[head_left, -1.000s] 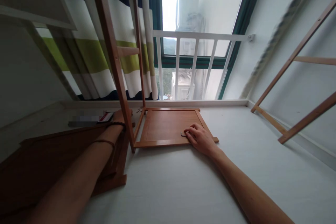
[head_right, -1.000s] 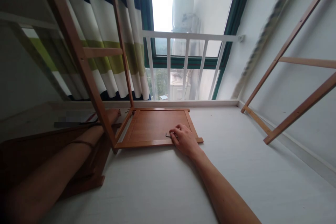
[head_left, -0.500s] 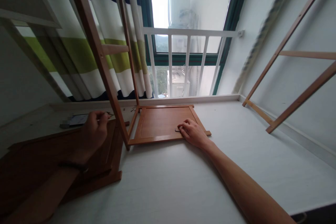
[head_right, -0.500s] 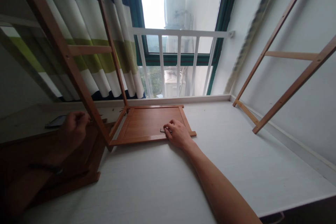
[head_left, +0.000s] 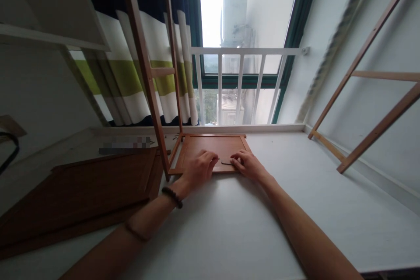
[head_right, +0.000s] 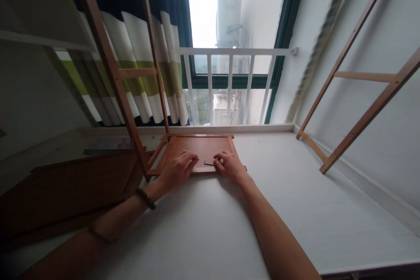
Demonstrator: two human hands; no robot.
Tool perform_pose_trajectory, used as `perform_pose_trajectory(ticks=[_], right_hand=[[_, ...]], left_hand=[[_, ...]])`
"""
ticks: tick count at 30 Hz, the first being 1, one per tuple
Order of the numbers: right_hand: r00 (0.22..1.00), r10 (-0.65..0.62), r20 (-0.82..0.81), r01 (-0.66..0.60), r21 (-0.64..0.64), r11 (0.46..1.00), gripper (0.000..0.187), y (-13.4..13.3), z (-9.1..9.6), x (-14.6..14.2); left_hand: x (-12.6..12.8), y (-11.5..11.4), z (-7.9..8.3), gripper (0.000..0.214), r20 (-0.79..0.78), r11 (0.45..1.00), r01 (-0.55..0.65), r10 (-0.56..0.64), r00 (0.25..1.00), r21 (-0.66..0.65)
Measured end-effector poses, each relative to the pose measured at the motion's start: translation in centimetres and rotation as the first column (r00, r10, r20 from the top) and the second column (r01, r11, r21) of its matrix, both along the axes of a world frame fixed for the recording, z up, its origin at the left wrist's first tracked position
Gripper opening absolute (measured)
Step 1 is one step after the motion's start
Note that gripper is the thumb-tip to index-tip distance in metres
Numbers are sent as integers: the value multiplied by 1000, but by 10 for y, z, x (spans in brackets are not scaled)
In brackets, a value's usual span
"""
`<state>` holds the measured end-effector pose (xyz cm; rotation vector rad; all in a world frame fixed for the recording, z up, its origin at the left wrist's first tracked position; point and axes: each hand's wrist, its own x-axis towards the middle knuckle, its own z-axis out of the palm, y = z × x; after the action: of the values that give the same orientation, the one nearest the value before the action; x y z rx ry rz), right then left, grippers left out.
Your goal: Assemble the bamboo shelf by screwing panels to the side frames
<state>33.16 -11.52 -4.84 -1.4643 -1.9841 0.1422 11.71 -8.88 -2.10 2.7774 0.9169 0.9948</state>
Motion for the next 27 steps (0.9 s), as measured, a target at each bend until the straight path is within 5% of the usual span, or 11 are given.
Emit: perform_pose_trajectory(ticks=[5, 12, 21, 27], right_hand=[[996, 38, -77, -40, -32, 999, 25, 3, -2, 9], [999, 17, -29, -19, -60, 998, 22, 4, -2, 1], [1000, -24, -19, 23, -47, 999, 23, 1, -5, -17], [980, -198, 30, 199, -6, 980, 21, 4, -1, 14]], left_hand=[[34, 28, -14, 23, -83, 1000, -18, 19, 996, 14], [31, 35, -19, 29, -30, 978, -151, 148, 989, -146], [16, 37, -18, 17, -108, 977, -199, 191, 976, -74], [15, 32, -19, 17, -79, 988, -128, 135, 988, 89]])
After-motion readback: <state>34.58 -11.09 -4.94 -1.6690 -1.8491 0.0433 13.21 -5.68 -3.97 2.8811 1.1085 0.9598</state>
